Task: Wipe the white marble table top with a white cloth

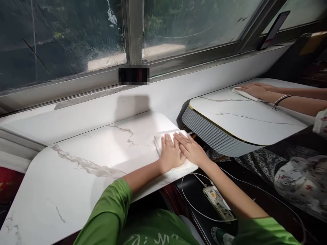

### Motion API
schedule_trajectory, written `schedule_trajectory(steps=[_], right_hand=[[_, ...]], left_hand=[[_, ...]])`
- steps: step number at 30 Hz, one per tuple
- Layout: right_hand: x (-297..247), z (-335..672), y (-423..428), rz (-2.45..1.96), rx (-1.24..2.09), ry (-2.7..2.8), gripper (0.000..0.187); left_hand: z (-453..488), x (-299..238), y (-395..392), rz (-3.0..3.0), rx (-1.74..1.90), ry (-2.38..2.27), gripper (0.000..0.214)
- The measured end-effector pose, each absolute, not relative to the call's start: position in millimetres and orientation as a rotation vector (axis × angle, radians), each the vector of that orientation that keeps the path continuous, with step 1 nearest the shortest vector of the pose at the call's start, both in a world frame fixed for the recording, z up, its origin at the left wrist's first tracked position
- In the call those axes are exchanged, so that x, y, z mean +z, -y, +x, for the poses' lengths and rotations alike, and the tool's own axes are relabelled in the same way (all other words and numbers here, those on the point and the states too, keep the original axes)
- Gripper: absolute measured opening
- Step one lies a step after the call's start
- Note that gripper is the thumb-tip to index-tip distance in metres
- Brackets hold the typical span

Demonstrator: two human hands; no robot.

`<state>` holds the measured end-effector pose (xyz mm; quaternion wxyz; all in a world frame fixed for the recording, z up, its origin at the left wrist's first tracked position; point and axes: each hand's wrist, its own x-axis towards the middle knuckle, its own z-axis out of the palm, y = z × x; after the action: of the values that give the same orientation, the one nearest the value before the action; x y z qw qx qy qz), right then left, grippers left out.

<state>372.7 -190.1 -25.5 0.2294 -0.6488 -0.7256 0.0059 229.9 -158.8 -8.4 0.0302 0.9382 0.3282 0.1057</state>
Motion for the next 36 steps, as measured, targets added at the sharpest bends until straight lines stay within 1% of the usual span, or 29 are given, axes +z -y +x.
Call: schedule_trajectory(steps=[3, 6, 16, 22, 27, 33, 36], right_hand=[[-30, 386, 185, -1.888, -0.067, 1.943, 0.053], [-30, 387, 161, -1.905, -0.059, 1.901, 0.053], [-21, 366, 33, -1.906, 0.004, 1.824, 0.047], [-20, 360, 9, -1.886, -0.002, 1.782, 0.046], [-21, 348, 43, -1.829, 0.013, 1.801, 0.047], [-30, 300, 172, -1.765, -0.053, 1.956, 0.052], [-31, 280, 227, -1.777, -0.058, 1.963, 0.054]], left_hand=[[243, -8, 148, 2.918, 0.298, -0.935, 0.073], [247, -9, 124, 2.917, 0.288, -0.942, 0.071], [237, -8, 4, 2.8, 0.178, -1.121, 0.067], [233, -8, -16, 2.802, 0.184, -1.145, 0.065], [217, -8, 17, 2.8, 0.186, -1.181, 0.065], [152, -4, 131, 2.913, 0.185, -0.906, 0.07], [127, -1, 180, 2.908, 0.204, -0.844, 0.07]])
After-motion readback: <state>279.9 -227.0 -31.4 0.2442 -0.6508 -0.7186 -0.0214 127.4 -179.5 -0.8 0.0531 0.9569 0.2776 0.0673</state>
